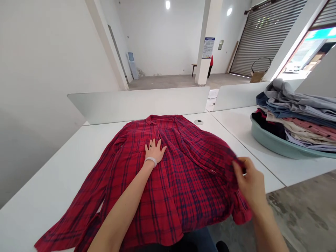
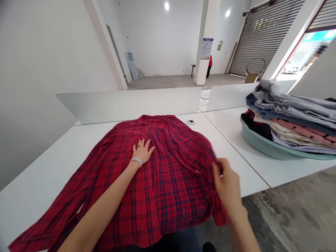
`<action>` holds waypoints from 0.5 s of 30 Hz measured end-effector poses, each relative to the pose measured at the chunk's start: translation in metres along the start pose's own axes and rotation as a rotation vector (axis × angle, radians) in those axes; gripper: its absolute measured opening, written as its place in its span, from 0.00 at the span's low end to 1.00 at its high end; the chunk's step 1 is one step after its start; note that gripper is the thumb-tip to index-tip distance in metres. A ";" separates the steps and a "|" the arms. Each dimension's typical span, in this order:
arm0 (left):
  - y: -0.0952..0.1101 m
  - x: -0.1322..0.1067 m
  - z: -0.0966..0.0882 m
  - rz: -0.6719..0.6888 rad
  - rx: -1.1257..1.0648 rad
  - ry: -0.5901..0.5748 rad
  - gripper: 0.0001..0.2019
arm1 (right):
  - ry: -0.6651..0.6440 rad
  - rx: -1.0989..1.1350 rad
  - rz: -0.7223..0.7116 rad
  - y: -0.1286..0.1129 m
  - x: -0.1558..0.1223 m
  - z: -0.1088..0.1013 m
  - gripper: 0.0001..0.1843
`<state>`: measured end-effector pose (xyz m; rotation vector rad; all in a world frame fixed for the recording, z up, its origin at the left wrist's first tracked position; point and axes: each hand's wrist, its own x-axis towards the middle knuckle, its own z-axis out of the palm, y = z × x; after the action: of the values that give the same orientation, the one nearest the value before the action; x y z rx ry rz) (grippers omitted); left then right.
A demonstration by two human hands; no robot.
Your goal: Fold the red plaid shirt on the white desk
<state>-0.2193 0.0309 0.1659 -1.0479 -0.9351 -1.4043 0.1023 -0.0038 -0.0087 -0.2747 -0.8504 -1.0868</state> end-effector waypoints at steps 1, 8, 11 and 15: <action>0.000 0.000 0.000 -0.001 0.000 -0.002 0.32 | -0.035 0.081 -0.184 -0.025 -0.009 0.002 0.11; -0.016 0.004 0.008 0.034 0.033 -0.113 0.27 | -0.797 0.236 -0.878 -0.100 -0.075 0.021 0.05; -0.023 0.007 0.013 0.044 0.030 -0.135 0.27 | -0.701 0.267 -0.702 -0.077 -0.083 0.020 0.13; -0.027 0.010 0.018 0.032 0.015 -0.132 0.28 | -0.408 0.249 -0.463 -0.030 -0.083 0.018 0.10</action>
<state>-0.2448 0.0472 0.1811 -1.1508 -1.0181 -1.3122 0.0517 0.0478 -0.0631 -0.0887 -1.4526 -1.3582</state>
